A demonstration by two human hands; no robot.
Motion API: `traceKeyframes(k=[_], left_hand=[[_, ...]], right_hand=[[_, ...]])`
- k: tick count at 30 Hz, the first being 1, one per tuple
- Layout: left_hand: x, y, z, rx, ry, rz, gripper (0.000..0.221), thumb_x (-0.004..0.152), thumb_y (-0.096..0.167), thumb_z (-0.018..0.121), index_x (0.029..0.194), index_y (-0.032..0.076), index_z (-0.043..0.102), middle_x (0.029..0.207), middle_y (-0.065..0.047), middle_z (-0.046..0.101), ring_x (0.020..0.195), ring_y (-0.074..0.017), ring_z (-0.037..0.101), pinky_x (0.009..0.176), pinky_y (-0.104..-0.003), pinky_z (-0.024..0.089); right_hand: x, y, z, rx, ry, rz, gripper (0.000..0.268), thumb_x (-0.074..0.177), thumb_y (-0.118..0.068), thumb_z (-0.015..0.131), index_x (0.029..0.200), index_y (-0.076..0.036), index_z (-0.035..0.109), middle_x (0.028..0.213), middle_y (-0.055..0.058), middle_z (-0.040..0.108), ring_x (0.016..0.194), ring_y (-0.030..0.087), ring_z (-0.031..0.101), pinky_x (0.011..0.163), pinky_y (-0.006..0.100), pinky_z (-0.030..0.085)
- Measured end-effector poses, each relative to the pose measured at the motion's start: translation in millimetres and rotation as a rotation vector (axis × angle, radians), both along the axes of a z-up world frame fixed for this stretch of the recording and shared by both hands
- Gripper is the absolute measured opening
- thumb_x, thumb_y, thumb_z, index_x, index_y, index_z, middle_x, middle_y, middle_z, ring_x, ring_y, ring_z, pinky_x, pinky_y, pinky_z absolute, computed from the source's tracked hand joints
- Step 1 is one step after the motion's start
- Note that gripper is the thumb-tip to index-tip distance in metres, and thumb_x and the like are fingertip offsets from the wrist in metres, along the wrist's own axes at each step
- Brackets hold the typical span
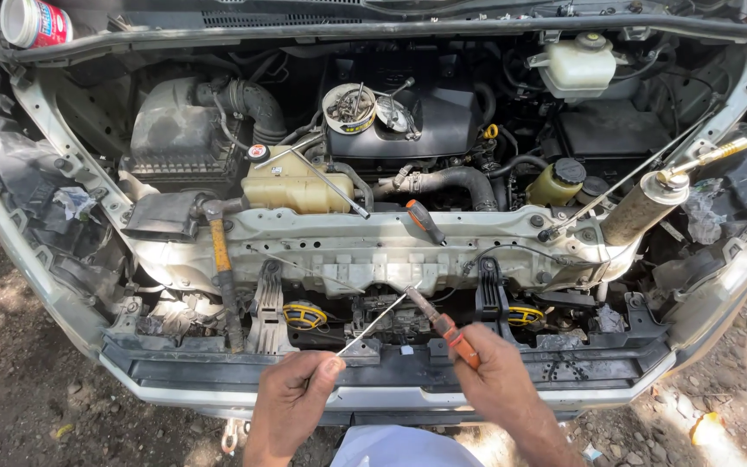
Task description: Repairing or connecting electrical wires on a vehicle's front end.
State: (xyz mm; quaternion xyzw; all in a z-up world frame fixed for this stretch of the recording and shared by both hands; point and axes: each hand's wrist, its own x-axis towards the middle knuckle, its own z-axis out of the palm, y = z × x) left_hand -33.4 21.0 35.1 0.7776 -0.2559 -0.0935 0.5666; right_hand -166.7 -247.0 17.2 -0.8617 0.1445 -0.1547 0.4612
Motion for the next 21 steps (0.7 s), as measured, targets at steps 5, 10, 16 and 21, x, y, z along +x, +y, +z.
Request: traceKeyframes(k=[5,10,16,21], left_hand=[[-11.4,2.9,2.8,0.093,-0.021,-0.059,0.025,0.092,0.026,0.070,0.092,0.002,0.079,0.066,-0.002,0.071,0.063,-0.0121,0.063,0.060,-0.031,0.052],[-14.3,6.7,3.2,0.031,0.072,-0.062,0.029,0.095,0.027,0.067,0.090,0.001,0.080,0.069,-0.005,0.074,0.067,-0.0129,0.065,0.062,-0.029,0.053],[-16.2,8.6,3.2,-0.044,0.032,-0.029,0.028,0.095,0.025,0.067,0.089,0.001,0.080,0.073,-0.007,0.077,0.069,-0.0131,0.068,0.062,-0.029,0.055],[-14.5,10.0,1.1,0.033,-0.101,-0.025,0.025,0.094,0.023,0.069,0.088,0.002,0.082,0.065,-0.005,0.076,0.064,-0.0145,0.063,0.066,-0.030,0.053]], right_hand=[[7.9,-12.1,10.0,-0.136,-0.016,-0.014,0.016,0.082,-0.001,0.067,0.097,-0.008,0.066,0.083,0.007,0.061,0.076,0.027,0.063,0.069,0.038,0.052],[6.8,-9.3,16.4,-0.133,-0.080,0.030,0.017,0.081,0.001,0.065,0.096,-0.007,0.066,0.085,0.007,0.063,0.078,0.025,0.065,0.070,0.036,0.053],[8.9,4.4,23.4,0.054,-0.060,0.045,0.009,0.087,-0.001,0.065,0.093,-0.007,0.069,0.089,0.005,0.067,0.076,0.019,0.068,0.068,0.032,0.055],[8.0,6.6,26.4,0.089,-0.150,0.077,0.013,0.085,0.003,0.063,0.094,-0.005,0.068,0.090,0.005,0.066,0.078,0.017,0.064,0.068,0.031,0.053]])
